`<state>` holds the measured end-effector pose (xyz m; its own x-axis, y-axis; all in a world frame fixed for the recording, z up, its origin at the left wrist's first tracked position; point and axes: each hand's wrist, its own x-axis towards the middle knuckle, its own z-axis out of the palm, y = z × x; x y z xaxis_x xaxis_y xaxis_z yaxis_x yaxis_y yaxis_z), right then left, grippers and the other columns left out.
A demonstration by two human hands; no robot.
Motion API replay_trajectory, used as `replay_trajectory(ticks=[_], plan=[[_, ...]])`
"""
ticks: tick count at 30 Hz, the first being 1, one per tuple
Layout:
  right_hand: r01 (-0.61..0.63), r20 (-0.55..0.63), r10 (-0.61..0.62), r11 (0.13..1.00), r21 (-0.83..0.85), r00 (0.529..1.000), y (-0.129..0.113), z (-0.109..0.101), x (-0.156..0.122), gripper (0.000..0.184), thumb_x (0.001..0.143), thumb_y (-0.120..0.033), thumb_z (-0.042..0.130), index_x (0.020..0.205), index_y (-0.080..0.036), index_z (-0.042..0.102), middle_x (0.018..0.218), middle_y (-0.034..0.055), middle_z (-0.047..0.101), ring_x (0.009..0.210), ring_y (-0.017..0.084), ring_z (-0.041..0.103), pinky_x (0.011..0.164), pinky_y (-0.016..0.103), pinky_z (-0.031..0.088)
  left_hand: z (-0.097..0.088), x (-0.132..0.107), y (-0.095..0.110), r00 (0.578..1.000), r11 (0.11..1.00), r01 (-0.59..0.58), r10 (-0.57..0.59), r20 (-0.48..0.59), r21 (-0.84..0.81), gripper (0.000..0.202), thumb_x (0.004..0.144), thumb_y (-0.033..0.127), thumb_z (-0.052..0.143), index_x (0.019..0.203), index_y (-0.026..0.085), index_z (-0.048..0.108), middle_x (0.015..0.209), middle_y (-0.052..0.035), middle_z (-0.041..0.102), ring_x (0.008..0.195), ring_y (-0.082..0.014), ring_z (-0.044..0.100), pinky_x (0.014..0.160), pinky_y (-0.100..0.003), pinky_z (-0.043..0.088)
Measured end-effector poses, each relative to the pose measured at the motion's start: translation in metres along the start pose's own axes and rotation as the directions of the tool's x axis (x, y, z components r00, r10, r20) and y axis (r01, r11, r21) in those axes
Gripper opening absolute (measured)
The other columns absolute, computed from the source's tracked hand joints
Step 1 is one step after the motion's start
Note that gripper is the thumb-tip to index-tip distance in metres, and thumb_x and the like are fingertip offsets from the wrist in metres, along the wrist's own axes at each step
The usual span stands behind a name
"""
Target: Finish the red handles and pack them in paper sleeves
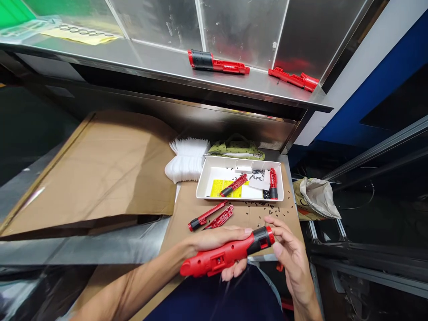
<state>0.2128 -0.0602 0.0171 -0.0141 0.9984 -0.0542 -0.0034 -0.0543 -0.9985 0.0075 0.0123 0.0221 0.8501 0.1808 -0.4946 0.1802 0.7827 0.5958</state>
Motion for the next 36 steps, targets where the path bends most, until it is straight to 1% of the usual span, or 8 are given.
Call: replay_trajectory(ticks=[3,6,10,15,23,30,33,36], plan=[[0.036,0.122,-0.02,0.991,-0.127,0.992,-0.007,0.0,0.001,0.04,0.08,-0.058,0.07,0.103,-0.026,0.075,0.138,0.0104,0.058,0.135,0.032,0.046,0.115,0.048,0.034,0.003,-0.003,0.004,1.0,1.0,-0.005,0.005,0.003,-0.008,0.044,0.093,0.056,0.047,0.108,0.017,0.059,0.062,-0.0007,0.066,0.048,-0.0132,0.055,0.054,-0.024,0.041],[0.041,0.157,-0.017,0.987,-0.152,0.988,-0.008,0.002,0.002,0.037,0.083,-0.056,0.068,0.1,-0.025,0.076,0.137,0.0107,0.059,0.135,0.032,0.046,0.115,0.05,0.033,0.005,-0.003,0.006,0.999,1.0,-0.025,0.024,0.03,0.013,0.045,0.093,0.056,0.049,0.118,0.018,0.056,0.061,0.0005,0.067,0.047,-0.0134,0.056,0.053,-0.024,0.042],[-0.015,0.186,0.038,0.992,-0.124,0.982,-0.002,0.002,0.005,0.031,0.085,-0.051,0.067,0.099,-0.025,0.076,0.132,0.0098,0.063,0.133,0.03,0.049,0.115,0.049,0.034,0.003,0.001,0.004,0.997,0.999,-0.036,0.034,0.068,0.025,0.056,0.084,0.065,0.058,0.113,0.017,0.057,0.06,0.0011,0.066,0.048,-0.0133,0.058,0.055,-0.024,0.046],[-0.062,0.061,0.068,0.993,-0.097,0.996,0.004,0.002,0.006,0.026,0.083,-0.048,0.071,0.089,-0.023,0.077,0.122,0.0099,0.067,0.123,0.029,0.057,0.107,0.042,0.043,0.0,0.006,0.0,0.998,0.997,-0.06,0.061,-0.006,0.037,0.07,0.078,0.072,0.059,0.119,0.016,0.051,0.062,0.0001,0.069,0.047,-0.0138,0.06,0.051,-0.022,0.046],[-0.066,-0.153,0.061,0.998,-0.026,0.986,0.014,0.012,0.006,0.028,0.085,-0.048,0.068,0.094,-0.022,0.075,0.125,0.0105,0.064,0.12,0.025,0.059,0.101,0.035,0.049,0.01,0.011,-0.001,0.98,0.993,-0.108,0.114,-0.16,0.043,0.055,0.087,0.066,0.051,0.113,0.018,0.05,0.063,-0.0007,0.066,0.049,-0.0145,0.057,0.052,-0.025,0.04],[-0.107,0.019,0.105,0.974,0.197,0.994,0.02,0.009,0.01,0.036,0.087,-0.054,0.061,0.105,-0.025,0.074,0.125,0.0075,0.065,0.121,0.026,0.059,0.106,0.038,0.047,0.006,0.012,0.003,0.989,0.997,-0.075,0.077,-0.124,0.019,0.051,0.086,0.065,0.054,0.109,0.019,0.054,0.063,-0.0002,0.066,0.05,-0.0152,0.056,0.056,-0.027,0.041],[-0.069,-0.003,0.07,0.994,0.082,0.998,0.012,-0.001,0.013,0.041,0.091,-0.056,0.053,0.104,-0.023,0.074,0.124,0.0101,0.066,0.124,0.029,0.057,0.107,0.043,0.044,-0.004,0.012,0.0,0.991,0.998,-0.059,0.057,-0.117,-0.008,0.06,0.079,0.072,0.057,0.108,0.019,0.053,0.062,-0.0006,0.066,0.048,-0.0166,0.056,0.053,-0.027,0.041],[0.016,-0.115,-0.041,0.978,-0.207,0.993,0.001,-0.015,0.014,0.034,0.091,-0.053,0.057,0.103,-0.025,0.071,0.135,0.01,0.06,0.13,0.03,0.051,0.113,0.048,0.034,-0.016,0.012,-0.002,0.998,0.999,-0.033,0.031,-0.045,-0.025,0.067,0.073,0.077,0.06,0.106,0.019,0.052,0.058,-0.0004,0.066,0.044,-0.0164,0.056,0.047,-0.025,0.04]])
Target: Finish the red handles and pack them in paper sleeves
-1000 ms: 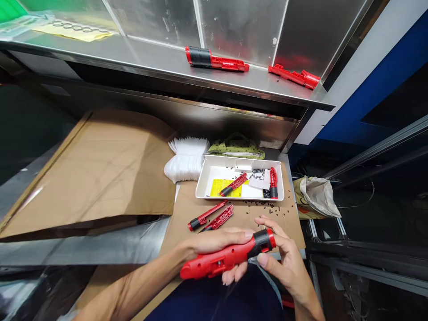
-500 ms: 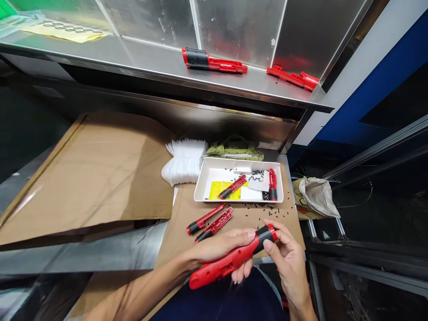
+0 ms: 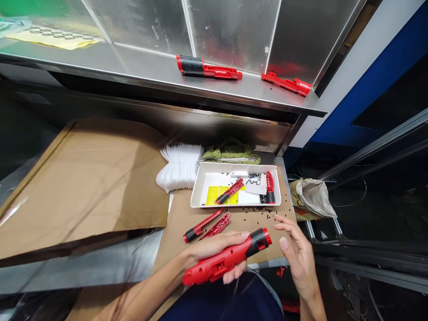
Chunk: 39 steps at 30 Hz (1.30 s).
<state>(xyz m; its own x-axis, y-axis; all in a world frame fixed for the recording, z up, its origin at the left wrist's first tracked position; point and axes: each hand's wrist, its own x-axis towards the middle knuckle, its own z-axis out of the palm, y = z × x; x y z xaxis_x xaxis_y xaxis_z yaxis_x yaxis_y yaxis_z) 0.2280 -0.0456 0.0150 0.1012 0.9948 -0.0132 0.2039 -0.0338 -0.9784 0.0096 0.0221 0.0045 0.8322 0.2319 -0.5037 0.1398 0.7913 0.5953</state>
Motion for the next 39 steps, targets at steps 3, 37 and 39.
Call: replay_trajectory(ticks=[3,37,39], plan=[[0.08,-0.083,-0.094,0.985,-0.155,0.992,-0.01,-0.011,0.001,0.033,0.094,-0.048,0.053,0.078,-0.024,0.068,0.135,0.0088,0.059,0.135,0.031,0.045,0.115,0.051,0.028,-0.007,-0.003,0.0,0.997,1.0,0.031,-0.031,0.072,0.008,0.068,0.071,0.078,0.061,0.102,0.019,0.052,0.055,-0.0003,0.066,0.039,-0.015,0.055,0.043,-0.023,0.04],[0.003,0.327,0.093,0.959,-0.283,0.941,-0.03,-0.005,0.005,0.008,0.08,-0.021,0.068,0.083,-0.025,0.075,0.138,0.006,0.059,0.145,0.03,0.033,0.118,0.053,0.027,0.016,-0.005,0.011,0.995,0.997,0.0,-0.007,0.1,0.075,0.056,0.078,0.07,0.061,0.098,0.019,0.053,0.06,0.0025,0.068,0.044,-0.0095,0.059,0.046,-0.016,0.047],[-0.015,0.337,0.103,0.967,-0.254,0.936,-0.03,-0.006,0.006,0.007,0.081,-0.024,0.068,0.083,-0.024,0.075,0.137,0.0071,0.06,0.144,0.03,0.034,0.117,0.053,0.028,0.016,-0.005,0.011,0.996,0.997,-0.01,0.004,0.086,0.08,0.05,0.082,0.066,0.059,0.098,0.019,0.053,0.061,0.0024,0.068,0.045,-0.0096,0.059,0.046,-0.016,0.046]])
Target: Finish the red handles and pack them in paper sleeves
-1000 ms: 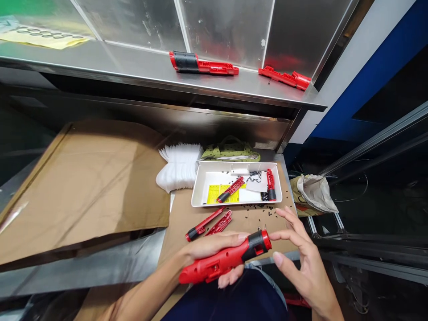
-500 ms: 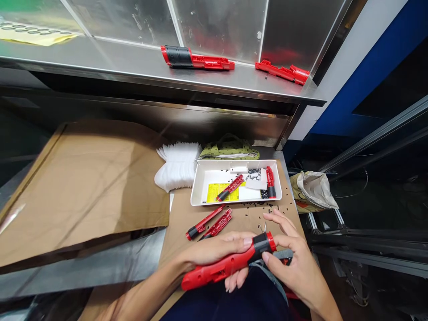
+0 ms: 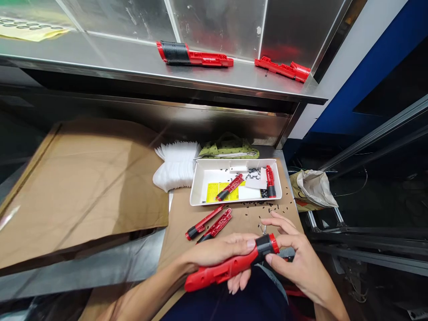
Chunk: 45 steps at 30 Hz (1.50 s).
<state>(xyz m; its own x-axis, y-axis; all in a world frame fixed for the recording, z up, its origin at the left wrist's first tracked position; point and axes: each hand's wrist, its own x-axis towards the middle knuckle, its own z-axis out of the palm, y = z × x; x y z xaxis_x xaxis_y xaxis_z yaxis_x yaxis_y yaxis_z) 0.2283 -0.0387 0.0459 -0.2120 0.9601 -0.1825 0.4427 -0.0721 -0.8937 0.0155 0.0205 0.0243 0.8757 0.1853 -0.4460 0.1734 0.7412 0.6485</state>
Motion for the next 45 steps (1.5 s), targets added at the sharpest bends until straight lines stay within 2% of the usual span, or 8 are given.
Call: replay_trajectory(ticks=[7,13,21,28,32,37,40,45], plan=[[0.031,-0.009,-0.031,0.998,0.045,0.999,-0.001,0.001,0.001,0.01,0.08,-0.02,0.063,0.079,-0.023,0.073,0.121,0.0078,0.065,0.135,0.031,0.043,0.113,0.051,0.033,-0.004,0.005,-0.01,1.0,0.999,-0.014,0.014,-0.002,0.043,0.069,0.079,0.073,0.057,0.119,0.018,0.049,0.063,0.0019,0.068,0.047,-0.0125,0.061,0.048,-0.021,0.047],[0.093,-0.231,-0.127,0.984,-0.15,0.965,-0.005,0.017,0.001,0.023,0.075,-0.011,0.056,0.089,-0.022,0.07,0.11,0.0061,0.071,0.123,0.026,0.055,0.105,0.041,0.044,0.0,0.006,-0.008,0.997,0.996,-0.066,0.069,-0.045,0.062,0.068,0.084,0.07,0.053,0.128,0.018,0.046,0.064,0.0019,0.069,0.044,-0.0106,0.058,0.046,-0.02,0.045],[0.126,-0.242,-0.163,0.979,-0.163,0.956,-0.007,0.0,-0.013,0.022,0.086,-0.029,0.063,0.107,-0.03,0.069,0.142,0.0019,0.057,0.131,0.023,0.054,0.107,0.037,0.047,0.006,-0.006,0.0,0.991,0.996,-0.093,0.093,-0.101,0.005,0.06,0.084,0.063,0.058,0.127,0.021,0.056,0.066,-0.0002,0.068,0.052,-0.0113,0.06,0.053,-0.02,0.046],[0.217,-0.382,-0.181,0.975,0.053,0.906,-0.001,0.019,-0.003,0.024,0.096,-0.027,0.055,0.115,-0.03,0.07,0.129,0.0028,0.068,0.12,0.019,0.064,0.1,0.03,0.053,0.031,-0.007,-0.005,0.787,0.847,-0.321,0.488,-0.378,0.424,0.063,0.088,0.052,0.059,0.144,0.027,0.048,0.1,-0.0058,0.067,0.076,-0.017,0.061,0.069,-0.029,0.053],[0.309,-0.452,-0.294,0.95,-0.042,0.842,-0.008,0.027,0.001,0.023,0.097,-0.021,0.053,0.109,-0.029,0.071,0.121,0.0013,0.072,0.113,0.016,0.067,0.096,0.026,0.055,0.04,-0.012,-0.007,0.738,0.788,-0.297,0.547,-0.394,0.539,0.06,0.093,0.049,0.052,0.148,0.028,0.043,0.11,-0.0062,0.069,0.08,-0.0179,0.063,0.071,-0.029,0.055],[0.332,-0.512,-0.428,0.903,-0.272,0.745,-0.022,0.032,0.008,0.01,0.086,-0.026,0.07,0.095,-0.02,0.071,0.103,0.0066,0.077,0.093,0.019,0.074,0.084,0.027,0.06,0.046,-0.018,-0.013,0.659,0.712,-0.229,0.615,-0.432,0.664,0.054,0.094,0.043,0.052,0.147,0.033,0.045,0.135,-0.0034,0.063,0.109,-0.0211,0.063,0.1,-0.033,0.048],[0.347,-0.498,-0.485,0.871,-0.348,0.719,-0.029,0.032,0.012,0.01,0.091,-0.021,0.063,0.092,-0.019,0.073,0.095,0.0061,0.078,0.085,0.018,0.076,0.078,0.025,0.061,0.048,-0.02,-0.016,0.674,0.729,-0.21,0.59,-0.444,0.651,0.057,0.095,0.043,0.05,0.149,0.031,0.041,0.127,-0.0042,0.067,0.094,-0.0194,0.066,0.089,-0.032,0.052],[0.291,-0.465,-0.409,0.907,-0.305,0.785,-0.029,0.024,0.011,0.027,0.098,-0.021,0.049,0.095,-0.021,0.076,0.092,0.0052,0.079,0.079,0.019,0.076,0.069,0.025,0.061,0.048,-0.021,-0.019,0.72,0.799,-0.22,0.52,-0.459,0.56,0.061,0.094,0.048,0.05,0.15,0.027,0.04,0.1,-0.0037,0.072,0.078,-0.0179,0.062,0.073,-0.028,0.053]])
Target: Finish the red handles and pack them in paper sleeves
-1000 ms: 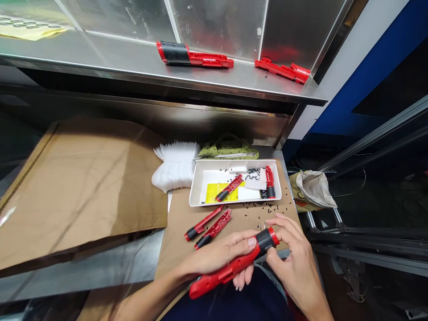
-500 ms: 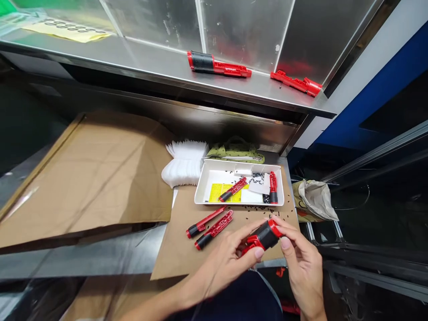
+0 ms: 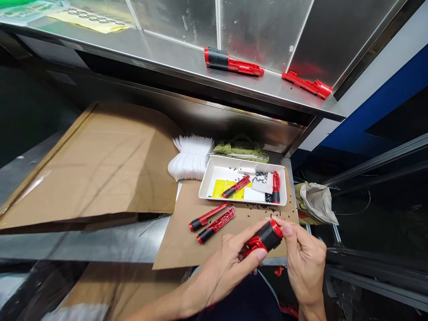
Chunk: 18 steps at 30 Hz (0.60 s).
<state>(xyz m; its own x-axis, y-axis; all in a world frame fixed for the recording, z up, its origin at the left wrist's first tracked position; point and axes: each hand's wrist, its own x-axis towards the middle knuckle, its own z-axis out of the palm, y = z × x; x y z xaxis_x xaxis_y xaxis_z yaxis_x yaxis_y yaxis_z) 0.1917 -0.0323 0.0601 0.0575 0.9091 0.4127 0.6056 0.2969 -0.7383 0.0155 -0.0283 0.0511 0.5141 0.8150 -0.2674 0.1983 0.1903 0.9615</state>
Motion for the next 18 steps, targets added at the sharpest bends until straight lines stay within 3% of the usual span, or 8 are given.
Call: replay_trajectory(ticks=[3,9,12,18], plan=[[-0.034,0.027,0.034,0.999,0.002,0.999,0.003,-0.003,-0.002,0.031,0.1,-0.024,0.045,0.097,-0.021,0.075,0.095,0.0062,0.079,0.083,0.02,0.076,0.069,0.027,0.061,0.0,0.001,0.0,1.0,0.999,-0.007,0.008,0.015,-0.045,0.061,0.094,0.047,0.049,0.15,0.026,0.041,0.093,-0.0037,0.071,0.075,-0.0181,0.061,0.073,-0.029,0.053],[0.056,-0.003,-0.056,0.998,-0.017,0.998,0.001,0.003,-0.003,0.01,0.087,-0.027,0.07,0.093,-0.018,0.072,0.097,0.0068,0.078,0.088,0.02,0.075,0.08,0.027,0.06,0.0,0.005,-0.001,0.999,0.999,-0.003,0.005,-0.054,0.04,0.06,0.091,0.05,0.052,0.146,0.026,0.048,0.101,-0.0052,0.071,0.077,-0.0189,0.058,0.076,-0.03,0.052],[0.028,0.016,-0.028,1.0,0.014,0.999,0.004,0.004,-0.002,0.015,0.094,-0.022,0.059,0.093,-0.019,0.074,0.097,0.0062,0.078,0.089,0.019,0.075,0.08,0.026,0.06,0.0,0.008,-0.001,0.999,0.999,-0.016,0.017,-0.03,0.043,0.061,0.092,0.049,0.052,0.146,0.024,0.047,0.095,-0.0044,0.07,0.073,-0.018,0.057,0.073,-0.029,0.051],[-0.154,0.079,0.148,0.984,0.088,0.986,0.017,-0.004,-0.003,0.038,0.103,-0.03,0.04,0.095,-0.021,0.075,0.099,0.0084,0.078,0.091,0.021,0.074,0.076,0.031,0.059,0.004,0.011,0.0,1.0,1.0,-0.022,0.022,0.005,-0.017,0.06,0.094,0.047,0.049,0.149,0.024,0.042,0.097,-0.0039,0.069,0.076,-0.0169,0.059,0.072,-0.027,0.051]])
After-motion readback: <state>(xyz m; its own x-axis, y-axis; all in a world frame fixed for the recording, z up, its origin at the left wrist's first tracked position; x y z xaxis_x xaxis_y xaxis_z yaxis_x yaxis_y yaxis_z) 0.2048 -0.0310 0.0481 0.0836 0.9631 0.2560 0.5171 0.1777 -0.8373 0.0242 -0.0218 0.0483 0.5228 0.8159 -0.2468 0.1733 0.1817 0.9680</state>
